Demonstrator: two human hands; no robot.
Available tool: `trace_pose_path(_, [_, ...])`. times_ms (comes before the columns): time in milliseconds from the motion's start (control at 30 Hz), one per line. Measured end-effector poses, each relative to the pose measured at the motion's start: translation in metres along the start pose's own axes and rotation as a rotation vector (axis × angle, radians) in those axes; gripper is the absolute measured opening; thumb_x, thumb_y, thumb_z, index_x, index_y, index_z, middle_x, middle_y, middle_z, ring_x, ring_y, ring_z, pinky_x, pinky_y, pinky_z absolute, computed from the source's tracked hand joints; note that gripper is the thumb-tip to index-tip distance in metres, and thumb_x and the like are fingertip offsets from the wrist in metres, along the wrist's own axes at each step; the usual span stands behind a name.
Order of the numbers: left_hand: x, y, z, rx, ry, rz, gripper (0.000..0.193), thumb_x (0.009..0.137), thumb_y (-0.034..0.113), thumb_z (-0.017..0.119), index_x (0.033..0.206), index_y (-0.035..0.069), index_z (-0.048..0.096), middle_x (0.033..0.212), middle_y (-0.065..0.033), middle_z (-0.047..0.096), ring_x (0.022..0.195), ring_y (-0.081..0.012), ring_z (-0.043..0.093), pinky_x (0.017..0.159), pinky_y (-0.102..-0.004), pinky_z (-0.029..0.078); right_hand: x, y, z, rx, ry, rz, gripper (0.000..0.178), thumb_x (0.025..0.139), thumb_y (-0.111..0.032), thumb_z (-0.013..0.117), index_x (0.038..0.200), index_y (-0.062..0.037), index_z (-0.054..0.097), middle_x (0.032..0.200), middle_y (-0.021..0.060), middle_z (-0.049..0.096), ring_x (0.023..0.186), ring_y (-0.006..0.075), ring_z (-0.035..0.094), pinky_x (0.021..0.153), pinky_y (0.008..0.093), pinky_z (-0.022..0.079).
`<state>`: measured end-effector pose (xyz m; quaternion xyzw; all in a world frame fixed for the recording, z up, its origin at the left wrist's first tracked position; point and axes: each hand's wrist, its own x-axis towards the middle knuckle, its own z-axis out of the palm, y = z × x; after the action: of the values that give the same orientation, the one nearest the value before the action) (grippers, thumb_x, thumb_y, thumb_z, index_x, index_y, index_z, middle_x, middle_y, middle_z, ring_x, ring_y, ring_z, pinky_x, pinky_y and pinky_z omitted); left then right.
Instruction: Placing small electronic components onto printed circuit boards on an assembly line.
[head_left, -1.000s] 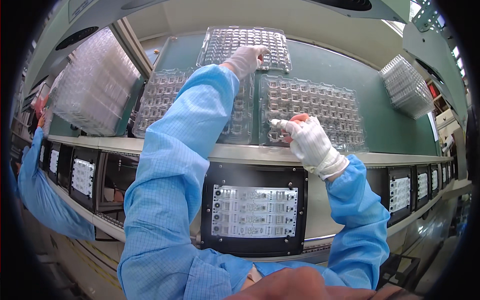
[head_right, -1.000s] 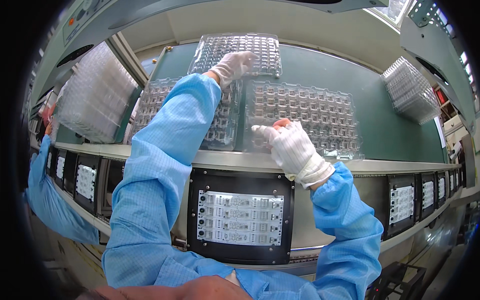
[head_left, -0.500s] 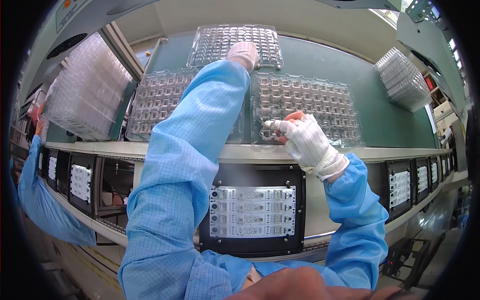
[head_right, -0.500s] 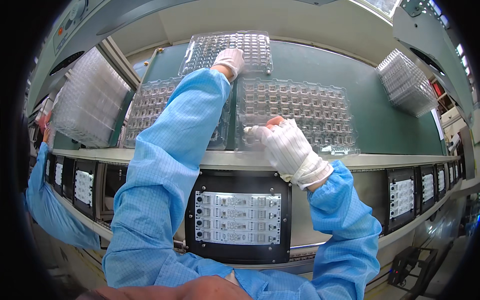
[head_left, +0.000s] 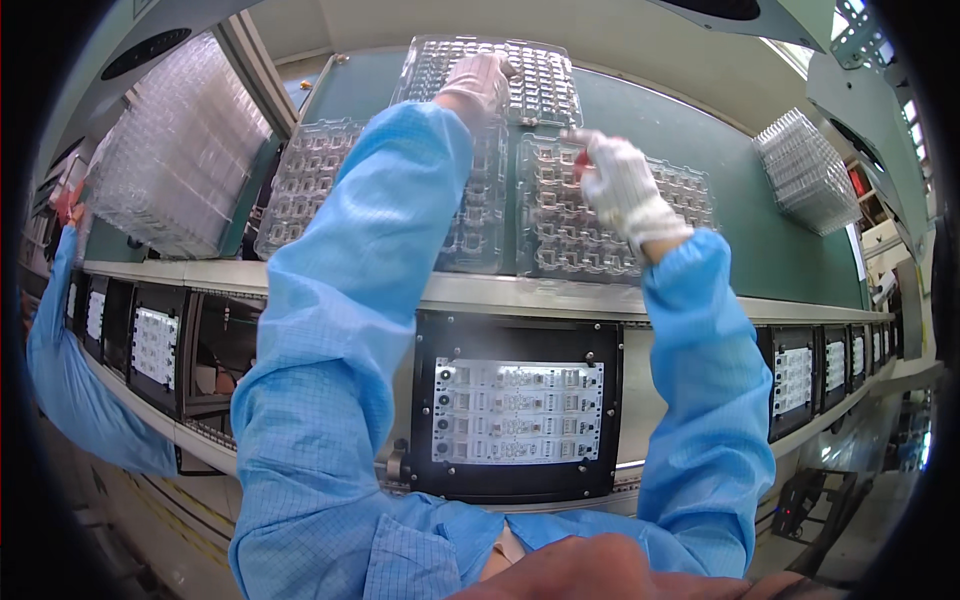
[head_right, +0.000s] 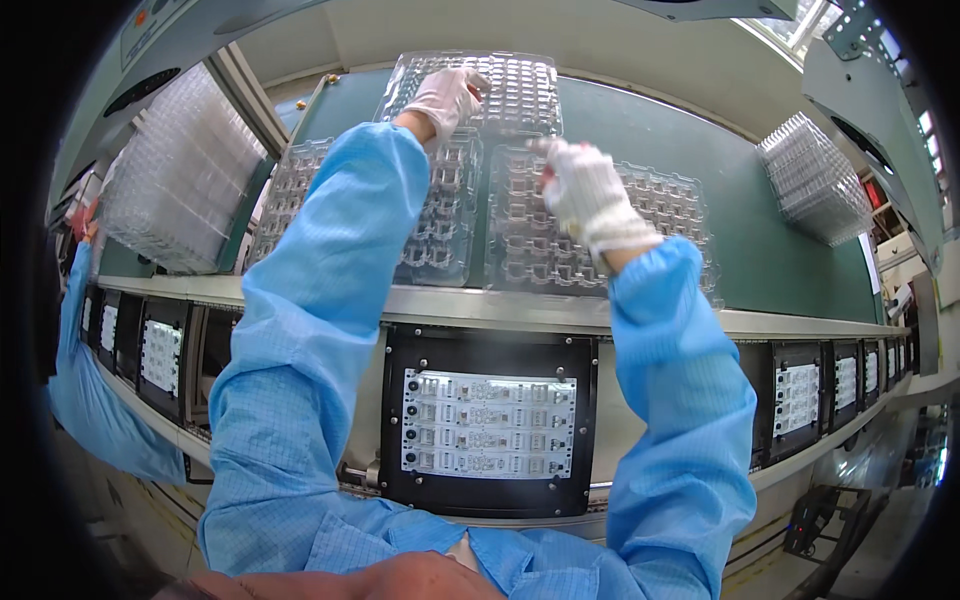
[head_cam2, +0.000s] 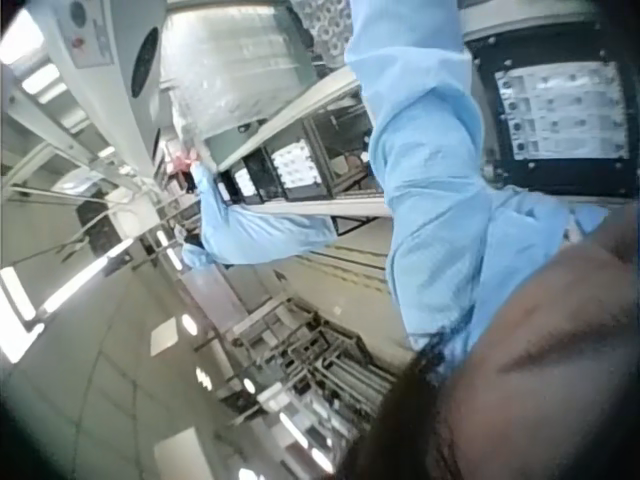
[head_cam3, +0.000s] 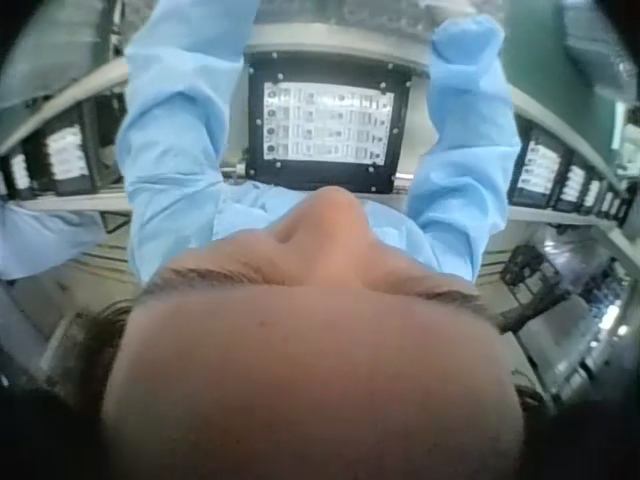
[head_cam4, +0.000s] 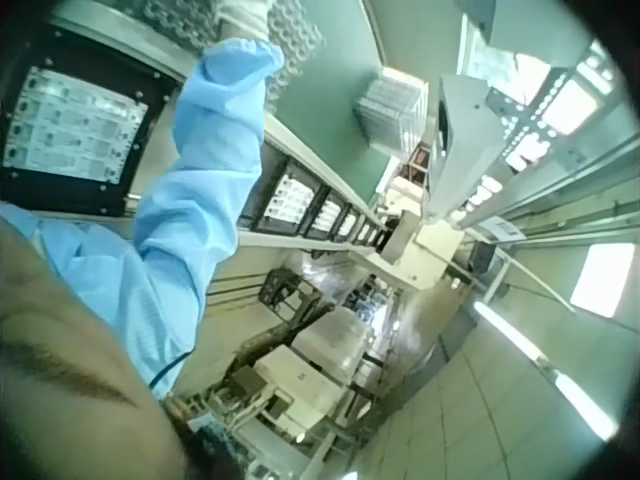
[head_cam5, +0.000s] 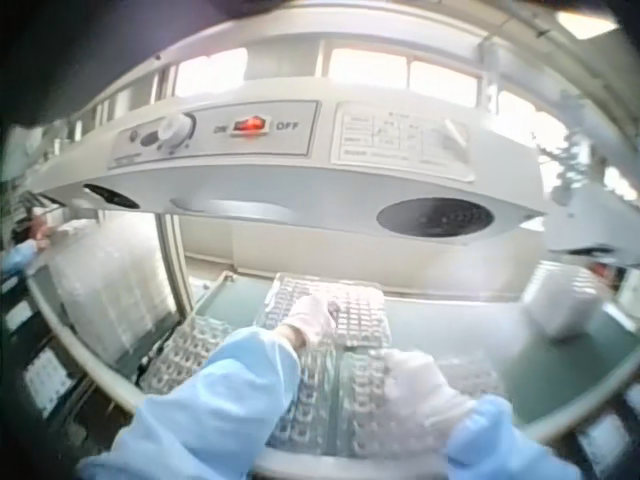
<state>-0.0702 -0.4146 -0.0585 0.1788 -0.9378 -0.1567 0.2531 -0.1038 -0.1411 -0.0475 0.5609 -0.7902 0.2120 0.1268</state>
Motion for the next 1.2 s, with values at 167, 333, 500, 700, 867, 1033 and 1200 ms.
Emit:
trace_pose_path(167, [-0.064,0.043,-0.064,-0.164,-0.025,0.127,0.034,0.086,0.009,0.063,0.12,0.007,0.069,0.095,-0.0127,0.075,0.086,-0.0227,0.072,0.079,-0.0342,0.057,0.078,0.061,0.034,-0.155,0.034,0.243,0.035,0.086,-0.015,0.063,0.12,-0.0087,0.068,0.102,0.0211,0.072,0.101,0.0374,0.069,0.09,0.0446,0.055])
trace_pose_path(333, [-0.159,0.063,-0.116,-0.366,-0.075,0.044,0.038,0.088,-0.004,0.055,0.124,0.004,0.064,0.096,-0.0092,0.071,0.088,-0.0171,0.067,0.08,-0.0304,0.056,0.114,0.077,0.044,-0.22,-0.069,0.384,0.036,0.085,-0.018,0.063,0.118,-0.0052,0.067,0.108,0.0234,0.072,0.106,0.0393,0.069,0.093,0.0441,0.054])
trace_pose_path(500, [-0.215,0.061,-0.136,-0.544,-0.007,0.109,0.032,0.087,0.0,0.061,0.119,0.003,0.062,0.095,-0.0153,0.073,0.088,-0.0291,0.072,0.08,-0.0372,0.059,0.114,0.087,0.04,-0.308,-0.062,0.524,0.031,0.086,-0.023,0.065,0.108,-0.0027,0.071,0.109,0.0212,0.073,0.106,0.0359,0.071,0.089,0.0431,0.056])
trace_pose_path(700, [-0.235,0.07,-0.137,-0.532,0.001,0.058,0.03,0.088,-0.003,0.058,0.117,0.004,0.063,0.094,-0.0137,0.07,0.088,-0.0263,0.071,0.08,-0.0342,0.059,0.117,0.12,0.046,-0.27,-0.069,0.432,0.037,0.083,-0.029,0.07,0.11,-0.0031,0.072,0.111,0.024,0.071,0.107,0.0389,0.068,0.092,0.0431,0.055])
trace_pose_path(867, [-0.24,0.076,-0.135,-0.598,-0.051,0.048,0.03,0.088,-0.004,0.056,0.117,0.002,0.064,0.098,-0.0145,0.068,0.09,-0.0237,0.069,0.082,-0.0342,0.058,0.135,0.15,0.049,-0.248,-0.262,0.551,0.051,0.079,-0.029,0.078,0.123,-0.0071,0.068,0.122,0.0167,0.07,0.109,0.0331,0.068,0.095,0.0399,0.054])
trace_pose_path(1033, [-0.255,0.078,-0.14,-0.627,-0.075,-0.017,0.029,0.087,-0.003,0.057,0.114,0.001,0.066,0.095,-0.0136,0.066,0.09,-0.0238,0.067,0.084,-0.0327,0.056,0.118,0.072,0.013,-0.231,-0.268,0.445,0.047,0.078,-0.031,0.077,0.118,-0.0072,0.071,0.118,0.019,0.071,0.107,0.0338,0.069,0.092,0.0398,0.054])
trace_pose_path(1200, [-0.262,0.074,-0.137,-0.568,-0.076,0.044,0.026,0.085,-0.001,0.061,0.111,0.001,0.067,0.095,-0.0136,0.065,0.087,-0.0255,0.066,0.081,-0.0341,0.054,0.127,0.111,0.046,-0.283,-0.181,0.454,0.039,0.079,-0.027,0.072,0.111,-0.0048,0.074,0.11,0.0219,0.072,0.104,0.0362,0.07,0.089,0.0417,0.056])
